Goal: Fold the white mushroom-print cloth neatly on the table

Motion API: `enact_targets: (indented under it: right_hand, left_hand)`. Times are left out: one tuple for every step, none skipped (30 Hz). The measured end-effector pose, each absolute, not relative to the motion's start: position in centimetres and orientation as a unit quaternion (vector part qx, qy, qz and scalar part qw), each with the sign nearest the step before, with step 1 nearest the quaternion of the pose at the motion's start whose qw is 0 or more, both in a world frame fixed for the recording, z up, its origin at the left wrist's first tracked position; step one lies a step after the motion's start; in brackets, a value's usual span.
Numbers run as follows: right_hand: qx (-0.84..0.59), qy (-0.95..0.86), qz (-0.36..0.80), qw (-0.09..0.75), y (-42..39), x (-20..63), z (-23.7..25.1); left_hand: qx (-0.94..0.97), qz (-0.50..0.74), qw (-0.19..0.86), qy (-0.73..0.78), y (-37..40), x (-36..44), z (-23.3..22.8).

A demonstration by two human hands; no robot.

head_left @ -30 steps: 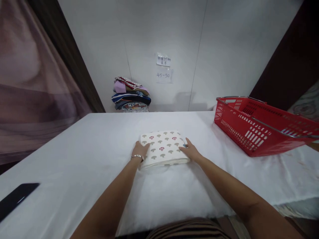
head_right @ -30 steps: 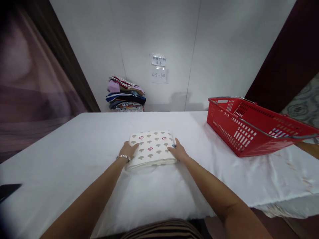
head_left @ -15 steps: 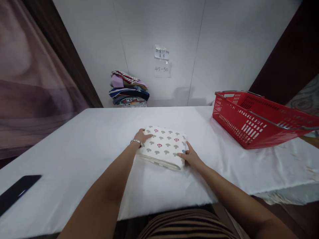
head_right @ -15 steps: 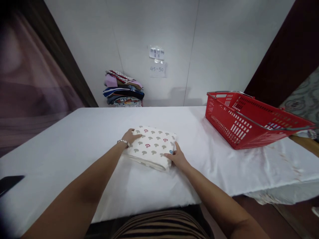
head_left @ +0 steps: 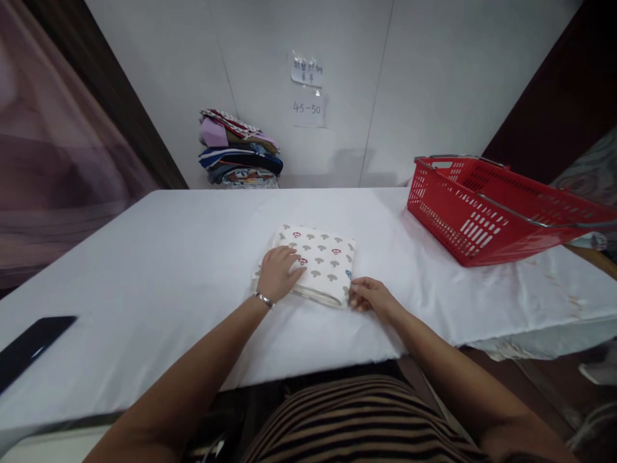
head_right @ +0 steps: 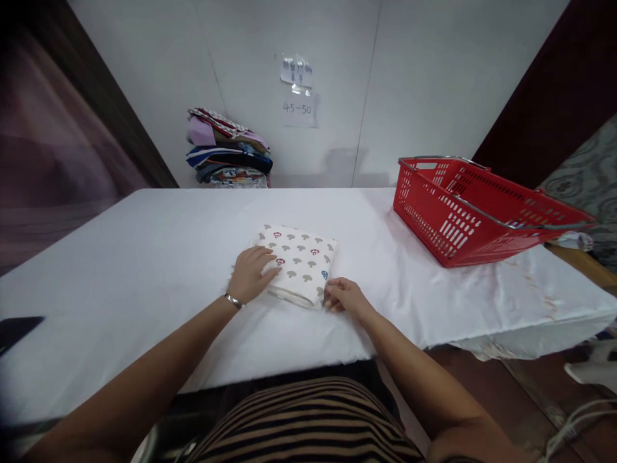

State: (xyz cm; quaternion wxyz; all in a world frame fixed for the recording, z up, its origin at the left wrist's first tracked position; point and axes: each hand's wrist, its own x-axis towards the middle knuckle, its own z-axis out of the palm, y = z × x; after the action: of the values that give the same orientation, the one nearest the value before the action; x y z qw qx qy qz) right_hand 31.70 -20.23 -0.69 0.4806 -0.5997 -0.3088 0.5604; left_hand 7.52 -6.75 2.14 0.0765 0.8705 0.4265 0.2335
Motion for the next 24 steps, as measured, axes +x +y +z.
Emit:
enact_targets:
  right_hand:
    - [-0.599,-0.310,0.566,0.473,-20.5,31.5,-0.6]
    - [-0.600,-0.312,0.570,0.468,-20.8,31.3,-0.5]
    - [-0.599,-0.315,0.573,0.461,-21.0,31.2,-0.3]
    - [-0.598,-0.319,0.578,0.455,-21.3,31.1,-0.2]
    - [-0.596,-0.323,0.583,0.449,-21.6,30.9,-0.1]
    - [-0.592,-0.326,0.588,0.444,-21.8,30.8,-0.1]
    - [-0.588,-0.329,0.594,0.439,-22.0,30.7,0.0]
    - [-0.585,-0.333,0.598,0.435,-22.3,30.5,0.0]
    - [-0.580,-0.336,0.601,0.434,-22.5,30.3,0.0]
    - [-0.576,-0.338,0.603,0.436,-22.6,30.2,0.0]
    - [-0.572,-0.341,0.603,0.440,-22.8,30.1,-0.1]
    - [-0.569,-0.342,0.602,0.444,-22.9,30.0,-0.2]
    - [-0.567,-0.344,0.600,0.448,-22.9,29.9,-0.3]
    - [-0.565,-0.345,0.598,0.451,-23.0,29.9,-0.4]
    - [-0.564,-0.346,0.598,0.453,-23.0,29.8,-0.5]
    - [-0.563,-0.346,0.599,0.453,-23.0,29.8,-0.5]
    - [-0.562,-0.345,0.601,0.451,-23.0,29.8,-0.5]
    - [-0.562,-0.344,0.603,0.449,-23.0,29.8,-0.5]
    - [-0.563,-0.343,0.606,0.445,-23.1,29.8,-0.4]
    - [-0.563,-0.343,0.608,0.441,-23.2,29.8,-0.3]
    - [-0.563,-0.344,0.611,0.437,-23.3,29.7,-0.2]
    - [-0.563,-0.345,0.614,0.433,-23.4,29.7,-0.1]
    - [-0.562,-0.346,0.616,0.430,-23.6,29.7,-0.1]
    - [-0.561,-0.347,0.618,0.427,-23.8,29.7,0.0]
  left_hand:
    - [0.878,0.224,0.065,0.419,-7.7,7.6,2.0]
    - [0.879,0.218,0.056,0.421,-8.3,7.6,1.8]
    - [0.875,0.216,0.052,0.431,-8.5,7.5,1.6]
    - [0.865,0.218,0.054,0.448,-8.4,7.3,1.3]
    - [0.852,0.222,0.063,0.469,-8.1,7.1,1.1]
    - [0.838,0.227,0.076,0.490,-7.7,6.7,0.8]
    - [0.825,0.230,0.088,0.508,-7.3,6.4,0.6]
    - [0.814,0.234,0.097,0.523,-7.0,6.1,0.5]
    - [0.808,0.239,0.098,0.530,-6.9,5.9,0.5]
    - [0.807,0.247,0.093,0.528,-7.1,5.8,0.6]
    - [0.814,0.255,0.085,0.515,-7.6,5.9,0.8]
    - [0.826,0.261,0.079,0.493,-8.3,6.2,1.0]
    - [0.844,0.263,0.076,0.461,-9.1,6.5,1.2]
    - [0.867,0.258,0.077,0.419,-10.1,7.0,1.3]
    - [0.891,0.246,0.080,0.374,-11.1,7.6,1.4]
    - [0.911,0.233,0.081,0.331,-12.0,8.2,1.4]
    - [0.926,0.220,0.081,0.295,-12.8,8.8,1.3]
    - [0.936,0.210,0.080,0.271,-13.5,9.4,1.1]
    - [0.941,0.204,0.078,0.257,-13.9,9.9,0.9]
    - [0.943,0.202,0.077,0.254,-14.2,10.3,0.6]
    - [0.942,0.204,0.077,0.257,-14.3,10.6,0.4]
    - [0.939,0.207,0.075,0.263,-14.3,10.8,0.2]
    - [0.938,0.211,0.074,0.266,-14.2,10.9,0.1]
    - [0.937,0.215,0.072,0.267,-14.1,11.0,0.0]
